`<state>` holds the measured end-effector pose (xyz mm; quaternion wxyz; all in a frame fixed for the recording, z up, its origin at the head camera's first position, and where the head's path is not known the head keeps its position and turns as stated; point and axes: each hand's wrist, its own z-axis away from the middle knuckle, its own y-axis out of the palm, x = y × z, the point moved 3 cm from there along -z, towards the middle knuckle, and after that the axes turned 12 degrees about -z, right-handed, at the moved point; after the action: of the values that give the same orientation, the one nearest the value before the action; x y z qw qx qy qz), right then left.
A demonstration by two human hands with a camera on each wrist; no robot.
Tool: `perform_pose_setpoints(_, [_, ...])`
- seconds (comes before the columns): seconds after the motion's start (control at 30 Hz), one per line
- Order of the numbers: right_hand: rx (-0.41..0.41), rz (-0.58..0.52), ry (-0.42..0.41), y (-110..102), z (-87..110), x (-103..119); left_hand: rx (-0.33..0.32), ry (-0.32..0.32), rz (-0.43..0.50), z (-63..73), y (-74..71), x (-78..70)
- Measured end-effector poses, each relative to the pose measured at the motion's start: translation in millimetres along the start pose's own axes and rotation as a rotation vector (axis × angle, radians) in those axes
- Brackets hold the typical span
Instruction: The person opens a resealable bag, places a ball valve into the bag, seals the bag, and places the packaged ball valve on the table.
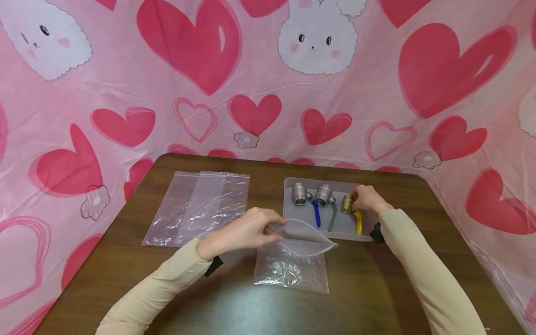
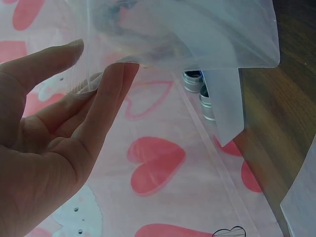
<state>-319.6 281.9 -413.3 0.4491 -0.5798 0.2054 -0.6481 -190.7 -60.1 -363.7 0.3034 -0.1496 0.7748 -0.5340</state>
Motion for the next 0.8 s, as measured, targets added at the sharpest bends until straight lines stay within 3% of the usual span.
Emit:
perform_pose_setpoints(0.43, [-0.011, 0.012, -0.025, -5.3, 5.3, 1.1, 0.003, 0.006, 0.003, -0.2, -0.2, 0.0])
perform_pose_setpoints(0.8, [0.011, -0.092, -0.033, -7.6, 8.7, 1.2, 0.01, 0.003, 0.001, 0.3, 0.2, 0.6])
